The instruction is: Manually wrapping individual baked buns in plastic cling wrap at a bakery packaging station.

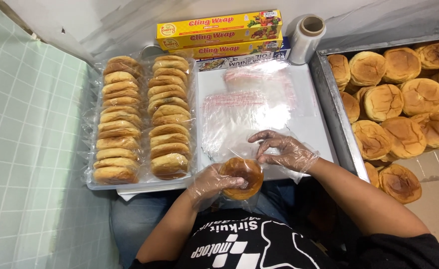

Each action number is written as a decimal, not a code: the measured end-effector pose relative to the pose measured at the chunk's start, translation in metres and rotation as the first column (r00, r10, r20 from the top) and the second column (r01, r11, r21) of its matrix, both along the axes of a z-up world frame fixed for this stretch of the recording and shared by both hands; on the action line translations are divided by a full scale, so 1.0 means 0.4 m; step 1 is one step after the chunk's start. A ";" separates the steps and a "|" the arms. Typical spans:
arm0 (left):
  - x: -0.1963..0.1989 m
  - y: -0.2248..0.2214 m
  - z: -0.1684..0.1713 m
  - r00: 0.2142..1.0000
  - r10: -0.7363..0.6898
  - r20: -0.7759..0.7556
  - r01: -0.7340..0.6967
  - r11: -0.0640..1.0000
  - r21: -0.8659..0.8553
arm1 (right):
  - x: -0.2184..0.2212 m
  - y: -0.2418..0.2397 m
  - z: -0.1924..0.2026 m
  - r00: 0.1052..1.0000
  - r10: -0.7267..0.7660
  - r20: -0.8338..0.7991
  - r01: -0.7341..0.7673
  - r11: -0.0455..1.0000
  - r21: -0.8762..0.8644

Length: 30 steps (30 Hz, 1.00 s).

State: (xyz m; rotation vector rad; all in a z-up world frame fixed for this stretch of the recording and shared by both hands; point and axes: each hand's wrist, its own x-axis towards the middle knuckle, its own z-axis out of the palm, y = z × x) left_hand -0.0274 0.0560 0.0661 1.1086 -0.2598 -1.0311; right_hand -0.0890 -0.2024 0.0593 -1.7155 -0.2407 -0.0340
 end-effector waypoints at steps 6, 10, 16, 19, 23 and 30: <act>0.008 -0.005 0.029 0.999 0.001 -0.033 -0.002 1.000 -0.001 | -0.004 0.032 -0.046 0.915 -0.146 -0.376 0.286 0.892 0.349; 0.010 -0.003 0.031 0.999 0.031 -0.042 -0.030 0.999 0.026 | -0.006 0.053 0.004 0.863 -0.164 -0.479 0.387 0.823 0.415; 0.023 0.030 -0.064 0.993 -0.102 0.062 0.100 0.994 0.045 | 0.001 0.050 0.027 0.958 -0.175 -0.228 0.213 0.965 0.151; 0.039 0.072 0.041 0.973 -0.073 0.219 0.047 0.991 0.123 | 0.012 0.043 0.040 0.853 -0.323 -0.411 0.427 0.884 0.190; 0.103 0.166 0.237 0.610 -0.148 0.779 0.080 0.989 0.125 | 0.044 -0.019 -0.005 0.699 -0.469 -0.541 0.671 0.692 0.267; 0.138 0.327 0.411 0.249 -0.468 0.848 -0.274 0.806 0.525 | 0.049 0.016 0.021 0.666 -0.486 -0.566 0.674 0.717 0.178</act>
